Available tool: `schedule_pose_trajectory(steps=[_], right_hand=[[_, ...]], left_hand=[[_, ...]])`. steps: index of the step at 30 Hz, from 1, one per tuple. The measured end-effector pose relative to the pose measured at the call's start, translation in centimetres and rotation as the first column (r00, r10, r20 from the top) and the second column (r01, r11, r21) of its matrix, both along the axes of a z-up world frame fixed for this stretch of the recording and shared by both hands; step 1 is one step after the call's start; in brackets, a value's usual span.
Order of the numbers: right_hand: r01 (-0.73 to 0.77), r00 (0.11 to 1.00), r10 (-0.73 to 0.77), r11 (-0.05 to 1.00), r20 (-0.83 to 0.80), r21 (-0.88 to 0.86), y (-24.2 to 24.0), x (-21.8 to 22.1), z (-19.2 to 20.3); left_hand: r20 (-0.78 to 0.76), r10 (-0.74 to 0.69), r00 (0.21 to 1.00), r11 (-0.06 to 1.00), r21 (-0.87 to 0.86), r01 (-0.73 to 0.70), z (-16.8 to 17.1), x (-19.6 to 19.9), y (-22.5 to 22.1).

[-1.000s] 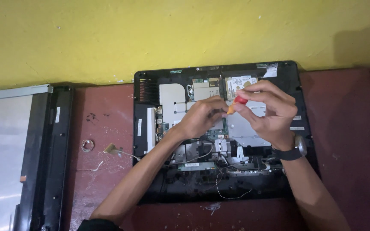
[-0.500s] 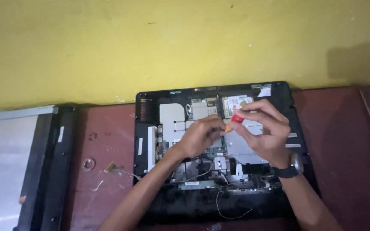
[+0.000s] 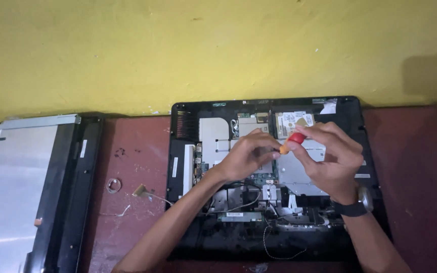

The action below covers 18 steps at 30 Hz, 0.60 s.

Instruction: Removing the screen and disconnecting internal cables and components from a computer chassis.

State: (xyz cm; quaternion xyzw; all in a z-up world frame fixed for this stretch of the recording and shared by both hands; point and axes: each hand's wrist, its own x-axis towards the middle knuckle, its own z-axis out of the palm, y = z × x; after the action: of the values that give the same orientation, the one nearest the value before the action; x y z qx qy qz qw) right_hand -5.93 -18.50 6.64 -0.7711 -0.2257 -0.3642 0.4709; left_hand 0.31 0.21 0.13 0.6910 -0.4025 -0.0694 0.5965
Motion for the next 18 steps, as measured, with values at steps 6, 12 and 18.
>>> schedule_pose_trajectory(steps=[6, 12, 18], right_hand=[[-0.042, 0.999, 0.043, 0.999, -0.028, 0.020, 0.4, -0.4, 0.6], [-0.068, 0.997, 0.068, 0.997, -0.032, 0.022, -0.3, -0.1, 0.0], [-0.069, 0.993, 0.074, 0.996, -0.093, 0.060, 0.2, -0.4, 0.6]], left_hand=[[0.009, -0.006, 1.000, 0.999, 0.032, 0.006, -0.9, 0.1, -0.3], [0.047, -0.004, 0.999, 0.999, 0.049, 0.002, -1.2, 0.3, -0.4], [0.071, -0.003, 0.997, 0.997, 0.071, -0.002, -0.3, 0.1, -0.3]])
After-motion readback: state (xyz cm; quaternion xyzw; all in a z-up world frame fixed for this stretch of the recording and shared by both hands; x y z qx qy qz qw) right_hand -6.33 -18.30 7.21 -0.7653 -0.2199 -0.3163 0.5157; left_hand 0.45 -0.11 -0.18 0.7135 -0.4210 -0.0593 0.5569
